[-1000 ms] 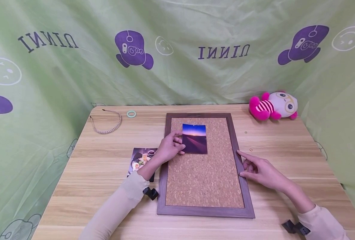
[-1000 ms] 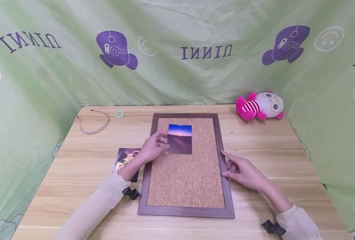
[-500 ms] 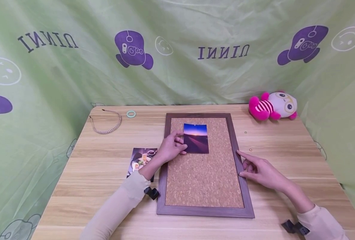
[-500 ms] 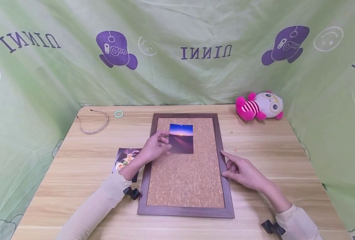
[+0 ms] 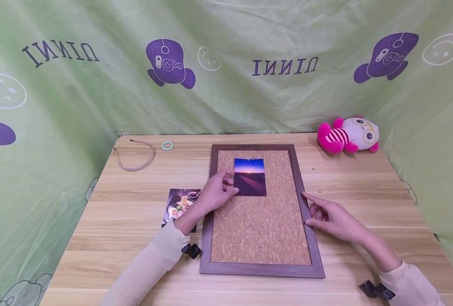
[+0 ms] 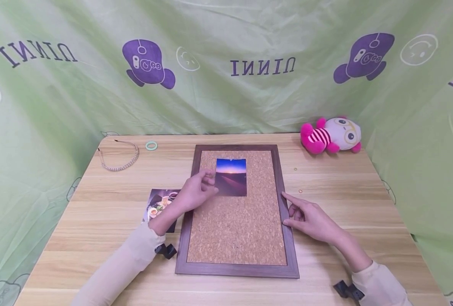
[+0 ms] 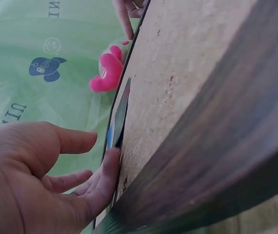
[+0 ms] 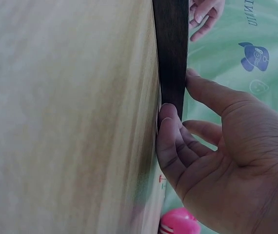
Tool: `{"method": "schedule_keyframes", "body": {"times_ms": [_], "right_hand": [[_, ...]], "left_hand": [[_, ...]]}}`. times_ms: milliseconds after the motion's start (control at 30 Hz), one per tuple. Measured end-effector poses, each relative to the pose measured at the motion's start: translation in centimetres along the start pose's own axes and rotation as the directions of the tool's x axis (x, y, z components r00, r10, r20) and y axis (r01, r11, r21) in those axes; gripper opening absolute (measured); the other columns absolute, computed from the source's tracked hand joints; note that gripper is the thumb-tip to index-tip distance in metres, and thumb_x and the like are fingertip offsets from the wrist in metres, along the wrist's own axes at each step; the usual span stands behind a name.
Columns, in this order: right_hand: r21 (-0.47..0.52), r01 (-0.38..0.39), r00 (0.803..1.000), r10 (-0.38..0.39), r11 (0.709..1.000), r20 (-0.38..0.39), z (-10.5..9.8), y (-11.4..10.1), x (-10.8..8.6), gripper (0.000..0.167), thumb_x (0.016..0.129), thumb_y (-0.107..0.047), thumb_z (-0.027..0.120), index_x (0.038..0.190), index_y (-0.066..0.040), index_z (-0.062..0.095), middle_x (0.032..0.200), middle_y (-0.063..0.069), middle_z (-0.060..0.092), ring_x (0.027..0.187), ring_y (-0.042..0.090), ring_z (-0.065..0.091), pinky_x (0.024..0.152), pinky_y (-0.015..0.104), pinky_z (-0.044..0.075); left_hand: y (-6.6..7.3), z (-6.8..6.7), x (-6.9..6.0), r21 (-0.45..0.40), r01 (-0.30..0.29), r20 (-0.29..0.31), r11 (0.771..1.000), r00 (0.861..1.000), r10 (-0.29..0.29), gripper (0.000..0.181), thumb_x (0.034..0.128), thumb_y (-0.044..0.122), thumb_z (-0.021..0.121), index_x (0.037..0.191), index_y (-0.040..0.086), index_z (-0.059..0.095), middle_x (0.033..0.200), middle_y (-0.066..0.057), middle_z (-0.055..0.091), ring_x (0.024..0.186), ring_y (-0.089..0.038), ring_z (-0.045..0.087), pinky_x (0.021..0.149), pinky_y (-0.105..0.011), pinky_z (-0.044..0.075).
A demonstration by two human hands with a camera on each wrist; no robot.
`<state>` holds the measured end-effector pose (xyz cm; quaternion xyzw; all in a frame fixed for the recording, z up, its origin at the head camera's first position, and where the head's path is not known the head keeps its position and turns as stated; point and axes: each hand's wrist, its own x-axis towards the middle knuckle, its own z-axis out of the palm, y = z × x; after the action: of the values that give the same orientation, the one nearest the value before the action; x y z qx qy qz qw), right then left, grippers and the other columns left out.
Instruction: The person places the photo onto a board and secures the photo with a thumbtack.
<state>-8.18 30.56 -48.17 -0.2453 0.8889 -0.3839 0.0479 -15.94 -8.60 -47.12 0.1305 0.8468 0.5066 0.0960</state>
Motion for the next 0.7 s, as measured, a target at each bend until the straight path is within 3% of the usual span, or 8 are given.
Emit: {"method": "schedule_keyframes", "body": {"times_ms": [67,167,300,333,400,500,600,700], "right_hand": [[0.0,0.001,1.0,-0.001,1.0,0.0,0.0,0.0,0.0,0.079,0.092,-0.008,0.09,0.159,0.008,0.052,0.093,-0.008,0.067,0.076,-0.001,0.06,0.064,0.023,0.056],[0.001,-0.002,1.0,0.002,1.0,0.003,-0.1,-0.1,0.1,0.079,0.092,-0.007,0.09,0.158,0.009,0.052,0.093,-0.007,0.066,0.076,0.0,0.059,0.064,0.023,0.056],[-0.003,-0.015,1.0,0.016,1.0,0.009,0.0,-0.1,0.1,0.08,0.092,-0.008,0.091,0.159,0.009,0.051,0.093,-0.007,0.066,0.076,0.0,0.059,0.064,0.023,0.056],[-0.005,-0.02,1.0,0.02,1.0,0.01,-0.1,-0.1,0.1,0.08,0.092,-0.009,0.091,0.159,0.009,0.051,0.093,-0.007,0.066,0.076,0.0,0.059,0.064,0.023,0.056],[-0.011,-0.024,1.0,0.024,1.0,0.01,0.0,-0.1,0.1,0.08,0.092,-0.01,0.091,0.159,0.008,0.051,0.093,-0.008,0.066,0.077,-0.001,0.059,0.065,0.023,0.056],[-0.015,-0.023,1.0,0.023,1.0,0.008,-0.1,-0.1,0.1,0.08,0.092,-0.01,0.091,0.159,0.009,0.051,0.093,-0.008,0.066,0.076,-0.001,0.059,0.065,0.023,0.056],[-0.01,-0.016,1.0,0.016,1.0,0.008,-0.1,-0.2,0.1,0.08,0.092,-0.01,0.091,0.159,0.009,0.051,0.093,-0.008,0.067,0.076,0.0,0.06,0.065,0.023,0.057],[-0.005,-0.016,1.0,0.016,1.0,0.009,-0.1,-0.2,0.1,0.08,0.092,-0.01,0.091,0.159,0.009,0.051,0.093,-0.008,0.067,0.076,0.0,0.06,0.065,0.023,0.057]], "left_hand": [[-0.5,0.0,0.0,0.109,-0.081,-0.005,0.991,0.997,0.082,0.048,0.0961,0.005,0.083,0.139,-0.006,0.064,0.114,-0.017,0.072,0.091,-0.024,0.075,0.08,-0.035,0.065],[-2.7,0.4,0.5,0.261,-0.186,0.014,0.947,0.982,0.189,0.051,0.0943,0.014,0.087,0.139,-0.001,0.066,0.116,-0.01,0.067,0.092,-0.019,0.071,0.084,-0.036,0.062],[-5.4,0.8,1.1,0.405,-0.267,0.061,0.875,0.962,0.265,0.06,0.0939,0.033,0.09,0.145,0.013,0.066,0.131,-0.006,0.063,0.111,-0.023,0.063,0.096,-0.042,0.057],[-5.6,0.7,1.0,0.408,-0.279,0.074,0.869,0.959,0.273,0.062,0.0935,0.037,0.091,0.146,0.015,0.066,0.136,-0.006,0.062,0.117,-0.025,0.062,0.101,-0.045,0.055],[-5.5,0.3,0.7,0.417,-0.327,0.101,0.848,0.944,0.315,0.062,0.0947,0.042,0.089,0.147,0.015,0.067,0.144,-0.008,0.061,0.127,-0.031,0.057,0.11,-0.05,0.051],[-4.6,-0.3,0.2,0.383,-0.377,0.139,0.844,0.926,0.351,0.06,0.0951,0.039,0.089,0.144,0.011,0.068,0.152,-0.013,0.06,0.136,-0.038,0.053,0.118,-0.056,0.045],[-3.7,-0.7,-0.3,0.365,-0.383,0.182,0.849,0.923,0.338,0.061,0.0955,0.035,0.088,0.147,0.009,0.067,0.164,-0.014,0.055,0.148,-0.044,0.046,0.124,-0.064,0.036],[-3.0,-1.0,-0.7,0.397,-0.371,0.238,0.839,0.925,0.296,0.066,0.0983,0.035,0.085,0.155,0.01,0.063,0.174,-0.011,0.046,0.157,-0.043,0.038,0.128,-0.067,0.03]]}}
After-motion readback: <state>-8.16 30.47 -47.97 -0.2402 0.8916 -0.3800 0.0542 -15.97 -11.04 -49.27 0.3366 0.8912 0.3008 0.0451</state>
